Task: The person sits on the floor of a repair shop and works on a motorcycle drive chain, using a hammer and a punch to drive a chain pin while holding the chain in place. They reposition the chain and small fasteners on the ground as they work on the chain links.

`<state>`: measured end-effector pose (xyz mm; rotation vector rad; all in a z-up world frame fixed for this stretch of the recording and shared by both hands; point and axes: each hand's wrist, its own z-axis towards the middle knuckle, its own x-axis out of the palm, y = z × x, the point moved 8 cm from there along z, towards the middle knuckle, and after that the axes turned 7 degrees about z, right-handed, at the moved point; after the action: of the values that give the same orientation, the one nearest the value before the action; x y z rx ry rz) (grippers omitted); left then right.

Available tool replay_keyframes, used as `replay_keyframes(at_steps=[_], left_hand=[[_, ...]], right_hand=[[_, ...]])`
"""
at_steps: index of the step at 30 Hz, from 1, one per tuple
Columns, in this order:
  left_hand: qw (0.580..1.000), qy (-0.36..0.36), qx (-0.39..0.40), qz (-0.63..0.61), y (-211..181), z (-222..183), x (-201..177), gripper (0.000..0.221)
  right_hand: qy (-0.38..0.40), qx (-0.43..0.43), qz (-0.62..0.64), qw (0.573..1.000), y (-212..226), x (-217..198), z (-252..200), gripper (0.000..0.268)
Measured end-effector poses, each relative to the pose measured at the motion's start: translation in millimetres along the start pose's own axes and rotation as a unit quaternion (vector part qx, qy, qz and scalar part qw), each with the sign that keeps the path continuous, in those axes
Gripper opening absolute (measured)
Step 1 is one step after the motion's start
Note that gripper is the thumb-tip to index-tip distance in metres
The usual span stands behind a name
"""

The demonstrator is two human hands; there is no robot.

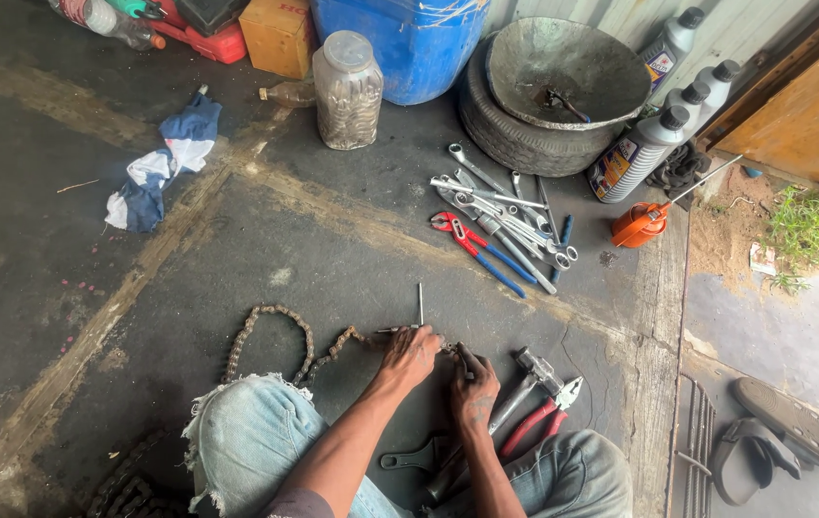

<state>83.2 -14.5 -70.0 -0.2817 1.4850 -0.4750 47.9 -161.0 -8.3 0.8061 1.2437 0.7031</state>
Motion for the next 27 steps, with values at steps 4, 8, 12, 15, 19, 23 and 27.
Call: replay_keyframes(at_steps=[4, 8, 12, 15, 19, 23, 27], left_hand=[[0.994, 0.079, -0.053, -0.052, -0.2, 4.2, -11.3, 0.031], [0.966, -0.050, -0.144, -0.209, 39.8, 15.8, 15.1, 0.038], [0.968, -0.089, -0.189, -0.141, 44.2, -2.3, -23.6, 0.036], [0.964, -0.040, -0.217, -0.147, 44.3, -2.9, -24.3, 0.037], [0.980, -0.029, -0.157, -0.118, 44.0, 6.5, -10.8, 0.031], [0.990, 0.022, -0.125, -0.058, 54.3, 21.7, 22.3, 0.017], [0.995, -0.004, -0.103, 0.015, 44.5, 11.2, 3.1, 0.015]], right_hand=[[0.006, -0.016, -0.018, 1.000, -6.8, 0.7, 1.1, 0.027], [0.019, -0.003, -0.018, 1.000, -2.0, -0.4, 2.0, 0.028], [0.008, 0.026, 0.017, 0.999, 8.1, -5.0, -0.6, 0.028], [0.011, 0.043, 0.024, 0.999, 3.8, -3.9, -2.2, 0.029], [0.001, 0.003, 0.002, 1.000, -1.8, -2.5, -2.3, 0.029], [0.017, 0.042, -0.011, 0.999, 4.0, -2.7, -1.1, 0.030], [0.001, -0.003, -0.017, 1.000, -3.6, -0.7, -2.1, 0.030]])
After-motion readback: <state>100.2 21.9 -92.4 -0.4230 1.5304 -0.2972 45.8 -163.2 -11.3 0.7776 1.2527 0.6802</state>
